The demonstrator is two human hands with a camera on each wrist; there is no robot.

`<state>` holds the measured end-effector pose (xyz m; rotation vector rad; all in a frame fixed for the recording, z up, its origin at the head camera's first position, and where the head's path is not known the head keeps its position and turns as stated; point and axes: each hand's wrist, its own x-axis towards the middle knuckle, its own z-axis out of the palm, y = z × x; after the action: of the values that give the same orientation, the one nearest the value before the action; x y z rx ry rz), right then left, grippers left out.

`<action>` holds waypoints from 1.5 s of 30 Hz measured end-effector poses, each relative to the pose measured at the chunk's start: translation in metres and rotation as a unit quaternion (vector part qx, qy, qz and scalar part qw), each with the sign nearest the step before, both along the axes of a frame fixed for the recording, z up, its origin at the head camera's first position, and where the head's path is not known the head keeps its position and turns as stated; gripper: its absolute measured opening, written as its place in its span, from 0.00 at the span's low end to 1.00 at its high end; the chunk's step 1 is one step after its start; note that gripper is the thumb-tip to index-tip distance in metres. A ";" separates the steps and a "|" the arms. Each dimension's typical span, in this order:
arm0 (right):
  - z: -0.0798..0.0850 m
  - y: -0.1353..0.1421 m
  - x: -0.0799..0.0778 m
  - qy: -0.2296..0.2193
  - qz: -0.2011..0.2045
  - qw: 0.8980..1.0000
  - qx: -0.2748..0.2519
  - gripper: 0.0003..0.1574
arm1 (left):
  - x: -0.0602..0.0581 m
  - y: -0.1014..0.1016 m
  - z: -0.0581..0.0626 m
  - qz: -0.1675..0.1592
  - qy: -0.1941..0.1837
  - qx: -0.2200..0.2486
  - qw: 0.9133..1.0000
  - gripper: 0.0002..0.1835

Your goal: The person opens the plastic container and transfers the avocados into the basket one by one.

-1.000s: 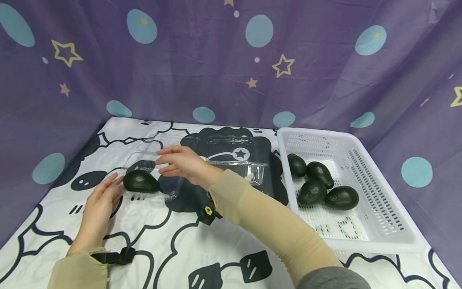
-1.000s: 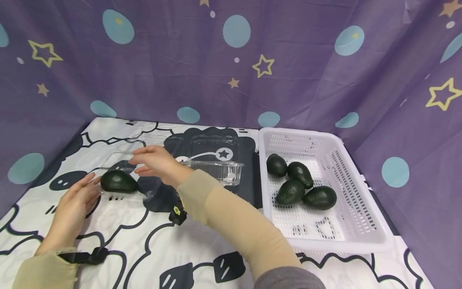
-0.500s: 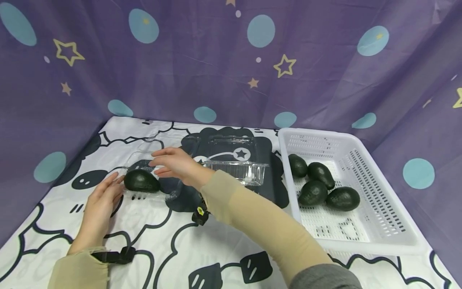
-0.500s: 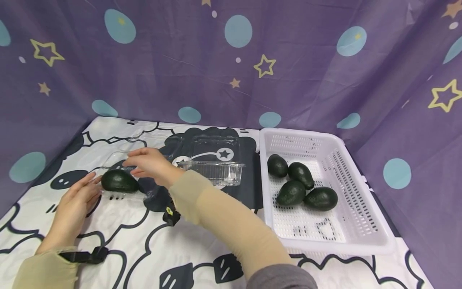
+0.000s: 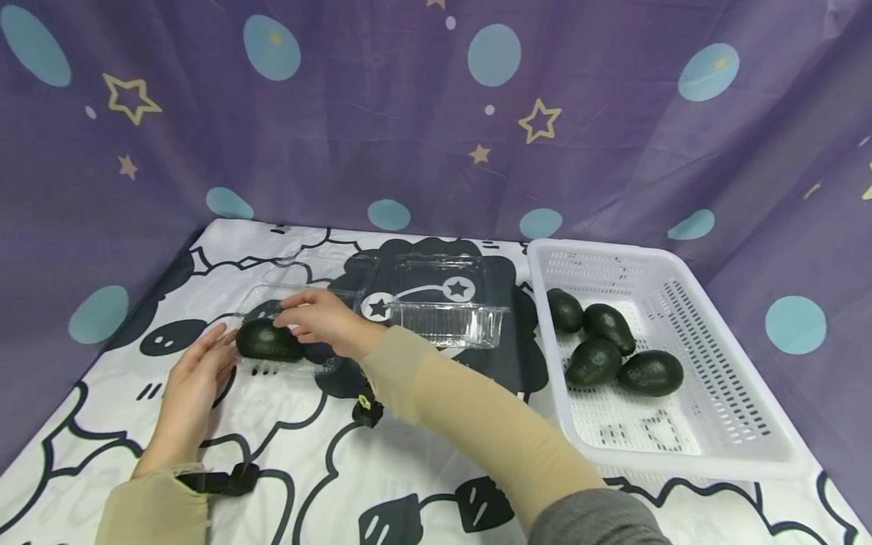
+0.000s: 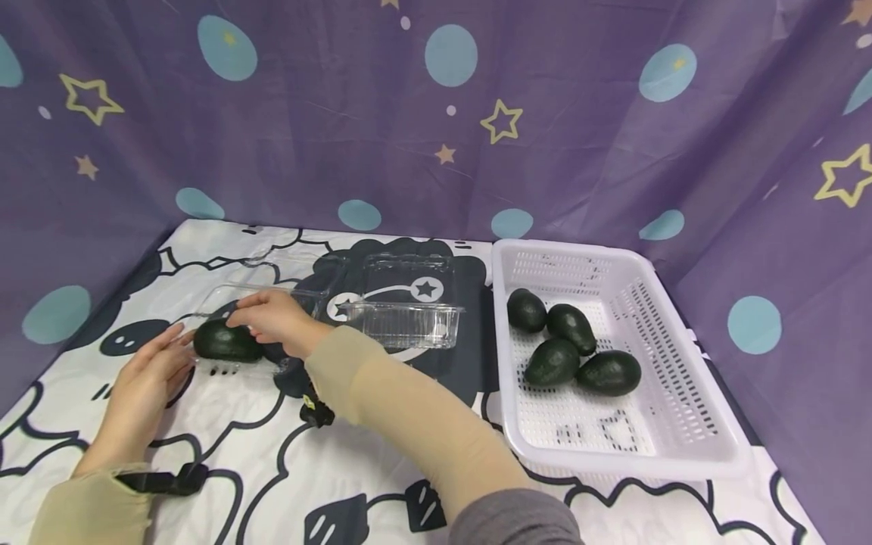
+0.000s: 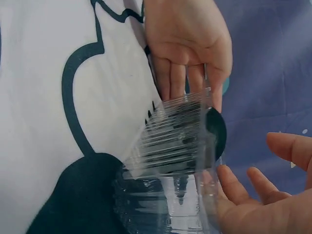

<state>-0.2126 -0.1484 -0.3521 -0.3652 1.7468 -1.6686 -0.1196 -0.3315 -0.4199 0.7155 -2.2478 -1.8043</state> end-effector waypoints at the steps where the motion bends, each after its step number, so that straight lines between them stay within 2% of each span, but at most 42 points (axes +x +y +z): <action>1: -0.001 -0.001 0.000 0.004 0.003 1.000 0.004 0.25 | 0.000 0.000 0.000 0.000 0.001 0.001 1.000 0.30; 6: -0.005 -0.004 0.000 0.013 0.015 1.000 0.021 0.25 | 0.000 -0.002 0.001 -0.002 0.003 -0.002 1.000 0.30; 13: -0.010 -0.012 0.001 0.029 0.060 0.997 0.039 0.30 | 0.001 -0.004 0.001 -0.004 -0.002 -0.004 1.000 0.30; 18: -0.015 -0.017 0.000 0.030 0.074 0.995 0.064 0.33 | 0.001 -0.001 0.001 -0.002 0.000 0.000 1.000 0.30; 37: -0.025 -0.028 -0.003 0.034 0.075 0.992 0.094 0.38 | 0.000 0.000 0.002 -0.011 0.010 -0.005 1.000 0.31; 45: -0.028 -0.028 -0.002 0.034 0.074 0.992 0.101 0.38 | 0.001 0.001 0.000 -0.006 0.000 -0.006 1.000 0.30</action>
<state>-0.2145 -0.1768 -0.3797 -0.4502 1.8705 -1.3765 -0.1190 -0.3305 -0.4200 0.7022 -2.2659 -1.7951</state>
